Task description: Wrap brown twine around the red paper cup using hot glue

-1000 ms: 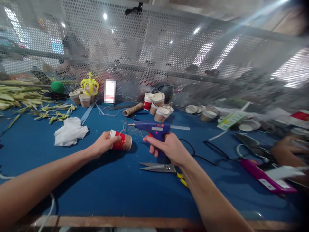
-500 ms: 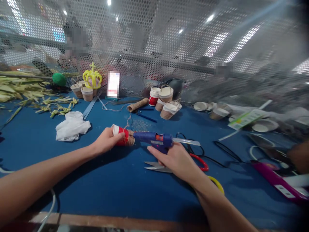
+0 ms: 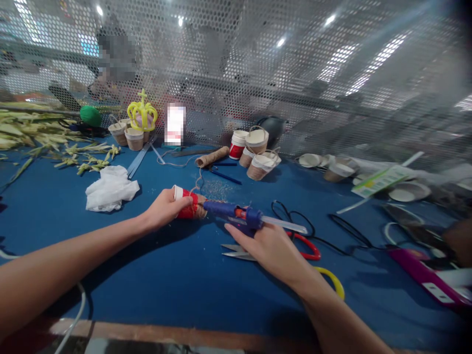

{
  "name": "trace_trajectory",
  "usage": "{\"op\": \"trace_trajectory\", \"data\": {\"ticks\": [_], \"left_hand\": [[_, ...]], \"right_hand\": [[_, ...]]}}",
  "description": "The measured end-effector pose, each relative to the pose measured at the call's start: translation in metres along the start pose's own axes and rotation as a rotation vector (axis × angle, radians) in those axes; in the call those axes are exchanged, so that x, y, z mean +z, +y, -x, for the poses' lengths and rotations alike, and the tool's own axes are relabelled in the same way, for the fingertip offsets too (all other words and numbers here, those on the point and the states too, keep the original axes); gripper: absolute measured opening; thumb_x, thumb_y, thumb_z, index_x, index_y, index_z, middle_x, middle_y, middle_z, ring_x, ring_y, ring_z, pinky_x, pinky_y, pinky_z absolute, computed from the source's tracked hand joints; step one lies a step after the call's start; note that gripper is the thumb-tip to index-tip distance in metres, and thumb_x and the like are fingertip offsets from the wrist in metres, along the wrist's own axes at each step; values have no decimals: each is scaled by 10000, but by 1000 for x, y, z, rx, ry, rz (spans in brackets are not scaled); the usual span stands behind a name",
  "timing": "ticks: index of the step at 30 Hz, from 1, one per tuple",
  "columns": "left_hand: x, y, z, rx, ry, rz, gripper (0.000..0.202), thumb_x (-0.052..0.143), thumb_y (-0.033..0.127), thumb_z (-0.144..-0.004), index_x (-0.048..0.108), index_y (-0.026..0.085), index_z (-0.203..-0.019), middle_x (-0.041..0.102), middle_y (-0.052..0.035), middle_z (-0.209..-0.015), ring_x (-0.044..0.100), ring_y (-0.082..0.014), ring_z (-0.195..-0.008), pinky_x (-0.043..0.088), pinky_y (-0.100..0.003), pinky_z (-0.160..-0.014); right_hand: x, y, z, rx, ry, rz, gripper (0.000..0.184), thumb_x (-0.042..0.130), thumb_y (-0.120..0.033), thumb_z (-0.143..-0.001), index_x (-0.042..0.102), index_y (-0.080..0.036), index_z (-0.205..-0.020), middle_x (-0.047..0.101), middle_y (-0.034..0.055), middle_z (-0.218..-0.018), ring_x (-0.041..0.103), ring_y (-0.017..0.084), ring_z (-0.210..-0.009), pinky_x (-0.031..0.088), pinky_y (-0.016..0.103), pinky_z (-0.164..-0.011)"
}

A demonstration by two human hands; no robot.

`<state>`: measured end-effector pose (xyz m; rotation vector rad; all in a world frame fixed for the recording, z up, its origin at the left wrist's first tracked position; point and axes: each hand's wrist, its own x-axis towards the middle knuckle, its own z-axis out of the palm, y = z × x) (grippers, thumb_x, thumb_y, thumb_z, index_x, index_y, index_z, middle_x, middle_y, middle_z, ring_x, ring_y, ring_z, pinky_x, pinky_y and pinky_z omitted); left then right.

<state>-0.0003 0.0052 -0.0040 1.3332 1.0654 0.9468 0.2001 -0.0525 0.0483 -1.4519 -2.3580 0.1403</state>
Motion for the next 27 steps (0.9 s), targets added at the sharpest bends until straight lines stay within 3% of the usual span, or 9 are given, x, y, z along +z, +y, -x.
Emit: {"op": "trace_trajectory", "data": {"ticks": [15,27], "left_hand": [[5,8,0,-150,39,212,173,562,227,-672,659,98,-733,679,-52,-669,591,-124,-560,443,-212,-549],[5,8,0,-159,34,238,151,553,200,-677,658,106,-729,675,-37,-629,595,-120,-543,440,-202,-522]], "right_hand": [[6,3,6,-102,-57,66,235,419,-233,-798,648,-184,-805,619,100,-739,585,237,-731,448,357,-651],[1,-5,4,37,-14,-136,126,456,-216,-781,580,-213,-756,611,41,-653,569,168,-566,448,287,-553]]}}
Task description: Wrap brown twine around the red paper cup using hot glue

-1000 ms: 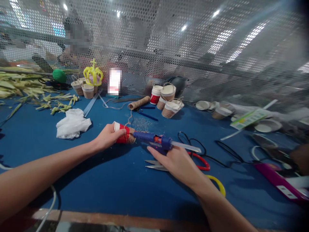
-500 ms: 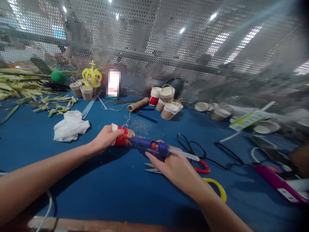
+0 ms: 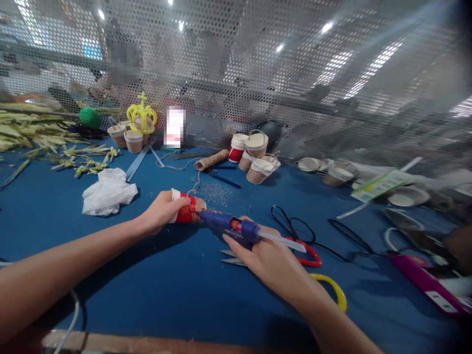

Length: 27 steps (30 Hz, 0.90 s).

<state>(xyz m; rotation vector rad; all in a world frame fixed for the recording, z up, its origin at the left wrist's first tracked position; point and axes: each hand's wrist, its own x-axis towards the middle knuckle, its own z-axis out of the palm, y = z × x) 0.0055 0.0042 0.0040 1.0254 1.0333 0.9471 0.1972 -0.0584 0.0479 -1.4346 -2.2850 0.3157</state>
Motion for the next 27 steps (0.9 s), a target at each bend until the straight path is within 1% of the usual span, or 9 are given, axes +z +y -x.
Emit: {"op": "trace_trajectory", "data": {"ticks": [3,9,13,18,24,27], "left_hand": [[1,2,0,-28,33,16,124,545,184,-684,644,110,-684,669,-36,-611,593,-119,-524,442,-202,-504],[0,3,-1,-78,115,18,109,540,171,-683,604,107,-622,627,-29,-511,574,-119,-464,427,-196,-452],[1,3,0,-69,80,5,123,539,184,-680,614,93,-645,642,-48,-537,580,-126,-475,431,-205,-466],[3,5,3,-52,37,13,138,545,188,-672,641,92,-697,665,-46,-589,590,-120,-507,431,-195,-488],[1,4,3,-48,47,8,121,551,195,-679,626,101,-666,656,-32,-574,584,-115,-500,426,-190,-476],[1,2,2,-44,38,12,124,552,198,-681,624,97,-684,656,-36,-587,586,-114,-505,425,-190,-478]], "right_hand": [[1,0,1,1,1,-9,123,454,-219,-784,575,-216,-760,611,32,-649,560,158,-545,447,278,-537],[1,0,1,-13,-19,16,135,451,-208,-784,585,-205,-766,611,37,-653,563,162,-564,442,276,-534],[1,-1,1,-33,-9,24,127,461,-195,-779,586,-203,-762,603,26,-633,552,150,-539,436,261,-519],[-1,-2,0,-68,34,45,136,450,-167,-781,582,-187,-752,599,26,-625,552,141,-529,438,245,-518],[0,-1,1,-51,27,82,126,454,-179,-781,577,-180,-751,602,24,-622,555,143,-528,433,243,-506],[0,-1,2,-56,21,85,131,450,-188,-784,575,-178,-745,603,27,-624,556,141,-530,436,244,-514]]}}
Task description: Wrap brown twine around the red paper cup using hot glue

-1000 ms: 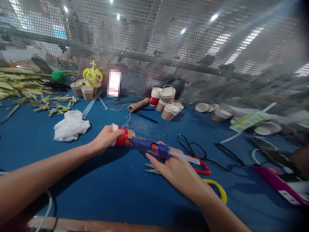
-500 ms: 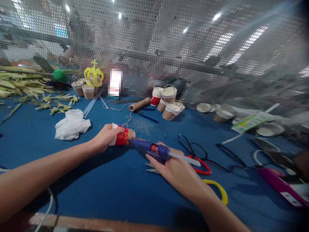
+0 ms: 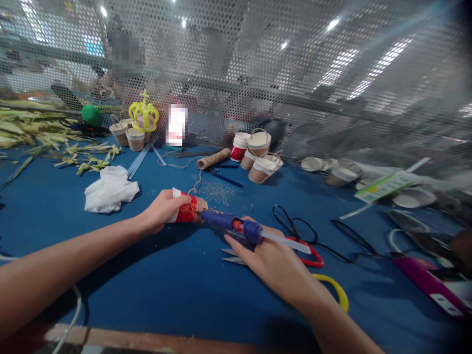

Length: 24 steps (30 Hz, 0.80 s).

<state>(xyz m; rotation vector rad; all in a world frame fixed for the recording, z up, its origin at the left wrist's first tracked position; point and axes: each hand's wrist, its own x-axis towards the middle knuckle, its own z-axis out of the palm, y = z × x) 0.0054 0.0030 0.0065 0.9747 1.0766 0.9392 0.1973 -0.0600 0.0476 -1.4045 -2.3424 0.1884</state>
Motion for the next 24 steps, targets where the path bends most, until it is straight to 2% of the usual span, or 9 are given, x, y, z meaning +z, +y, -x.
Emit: {"op": "trace_trajectory", "data": {"ticks": [14,20,24], "left_hand": [[0,-1,-1,-4,34,-15,112,538,189,-668,589,107,-611,616,-15,-514,556,-107,-462,404,-193,-455],[0,-2,0,14,7,-5,135,556,222,-662,619,105,-681,638,-25,-567,578,-125,-522,426,-210,-505],[-1,-3,0,34,7,-46,140,558,234,-659,612,105,-652,626,-21,-554,562,-115,-507,405,-198,-484]], "right_hand": [[1,0,2,3,-35,-20,127,452,-155,-775,577,-175,-764,613,32,-642,569,143,-546,443,242,-515],[-3,0,1,-29,-19,81,172,432,-174,-797,601,-162,-770,613,55,-659,582,157,-577,452,249,-551],[1,2,2,-46,-20,133,154,459,-195,-788,602,-167,-738,617,49,-670,594,164,-610,458,251,-582]]}}
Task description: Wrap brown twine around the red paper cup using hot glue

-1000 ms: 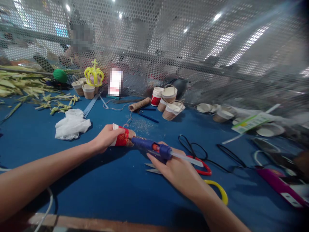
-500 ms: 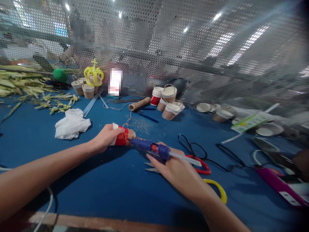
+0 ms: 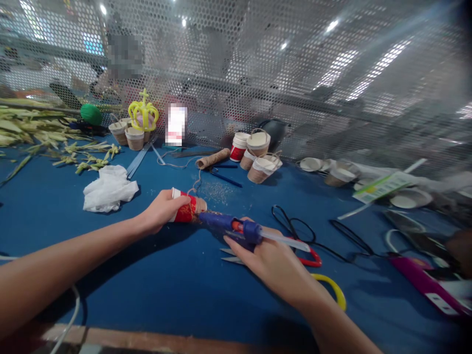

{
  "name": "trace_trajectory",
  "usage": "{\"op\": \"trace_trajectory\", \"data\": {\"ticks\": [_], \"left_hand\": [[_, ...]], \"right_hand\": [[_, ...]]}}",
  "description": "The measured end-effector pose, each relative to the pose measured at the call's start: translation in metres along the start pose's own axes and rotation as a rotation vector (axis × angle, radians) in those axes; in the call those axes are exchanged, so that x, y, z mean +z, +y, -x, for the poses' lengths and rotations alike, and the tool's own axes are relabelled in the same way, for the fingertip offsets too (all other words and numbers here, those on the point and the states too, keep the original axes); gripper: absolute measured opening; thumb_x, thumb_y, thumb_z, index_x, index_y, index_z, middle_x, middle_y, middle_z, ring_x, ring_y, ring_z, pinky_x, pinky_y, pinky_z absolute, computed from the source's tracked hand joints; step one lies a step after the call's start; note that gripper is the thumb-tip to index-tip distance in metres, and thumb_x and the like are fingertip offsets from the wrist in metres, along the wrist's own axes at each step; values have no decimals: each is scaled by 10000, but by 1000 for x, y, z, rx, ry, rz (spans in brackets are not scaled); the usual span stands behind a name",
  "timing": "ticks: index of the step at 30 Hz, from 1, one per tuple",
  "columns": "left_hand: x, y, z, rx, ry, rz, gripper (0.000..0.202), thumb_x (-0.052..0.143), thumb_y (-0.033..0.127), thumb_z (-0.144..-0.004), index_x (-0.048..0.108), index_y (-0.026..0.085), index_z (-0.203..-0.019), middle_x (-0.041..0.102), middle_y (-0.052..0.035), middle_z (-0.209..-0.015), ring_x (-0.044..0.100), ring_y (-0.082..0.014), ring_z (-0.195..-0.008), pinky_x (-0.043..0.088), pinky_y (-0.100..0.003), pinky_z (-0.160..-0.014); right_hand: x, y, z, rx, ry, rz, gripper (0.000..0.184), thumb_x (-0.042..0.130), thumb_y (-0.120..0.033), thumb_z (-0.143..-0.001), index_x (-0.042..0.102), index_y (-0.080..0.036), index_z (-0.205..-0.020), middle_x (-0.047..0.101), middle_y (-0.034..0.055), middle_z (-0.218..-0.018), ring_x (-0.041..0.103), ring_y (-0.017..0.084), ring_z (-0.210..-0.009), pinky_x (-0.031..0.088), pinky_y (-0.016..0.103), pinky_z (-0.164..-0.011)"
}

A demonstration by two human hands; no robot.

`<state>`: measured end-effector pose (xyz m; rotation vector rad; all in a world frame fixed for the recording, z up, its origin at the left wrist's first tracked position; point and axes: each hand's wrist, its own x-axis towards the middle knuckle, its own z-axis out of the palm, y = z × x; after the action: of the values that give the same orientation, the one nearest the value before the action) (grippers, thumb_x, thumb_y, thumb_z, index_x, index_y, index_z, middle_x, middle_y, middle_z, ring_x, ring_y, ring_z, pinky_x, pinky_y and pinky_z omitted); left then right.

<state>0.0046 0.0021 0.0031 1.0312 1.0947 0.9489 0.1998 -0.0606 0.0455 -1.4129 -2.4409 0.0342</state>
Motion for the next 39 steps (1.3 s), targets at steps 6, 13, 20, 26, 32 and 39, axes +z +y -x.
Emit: {"op": "trace_trajectory", "data": {"ticks": [6,13,20,26,32,39], "left_hand": [[-3,-5,0,97,-69,-82,206,551,262,-673,646,103,-763,661,-44,-677,571,-123,-559,420,-210,-529],[-7,-10,2,209,-84,-260,282,537,326,-710,651,88,-808,669,-60,-725,567,-132,-588,419,-207,-536],[-7,-13,2,220,-124,-237,243,512,286,-725,661,121,-821,680,-46,-773,587,-131,-632,431,-194,-563],[-5,-13,5,223,-124,-228,227,524,294,-715,651,112,-761,669,-34,-728,580,-133,-628,436,-200,-589],[-5,-11,5,202,-154,-176,217,528,274,-714,653,118,-797,677,-35,-762,591,-134,-651,446,-202,-608],[-8,-12,7,249,-174,-252,251,518,311,-728,643,105,-798,667,-56,-762,588,-155,-670,453,-240,-650]], "right_hand": [[-2,0,0,-9,19,22,175,450,-204,-794,620,-169,-773,624,55,-683,594,165,-624,459,253,-579],[-4,3,-2,20,55,55,209,438,-225,-800,633,-155,-778,633,89,-688,595,201,-615,465,301,-551],[-2,4,-4,-46,74,94,245,402,-209,-814,639,-155,-785,632,84,-671,596,205,-637,465,306,-568],[-5,3,-8,-46,48,82,258,390,-206,-823,638,-162,-767,621,68,-656,580,177,-593,452,278,-551],[-4,6,-2,-108,44,205,289,372,-192,-823,659,-162,-802,597,53,-574,560,168,-545,424,260,-503],[2,20,-1,-303,-6,447,425,281,-49,-773,665,-146,-928,552,38,-466,524,165,-473,391,262,-466]]}}
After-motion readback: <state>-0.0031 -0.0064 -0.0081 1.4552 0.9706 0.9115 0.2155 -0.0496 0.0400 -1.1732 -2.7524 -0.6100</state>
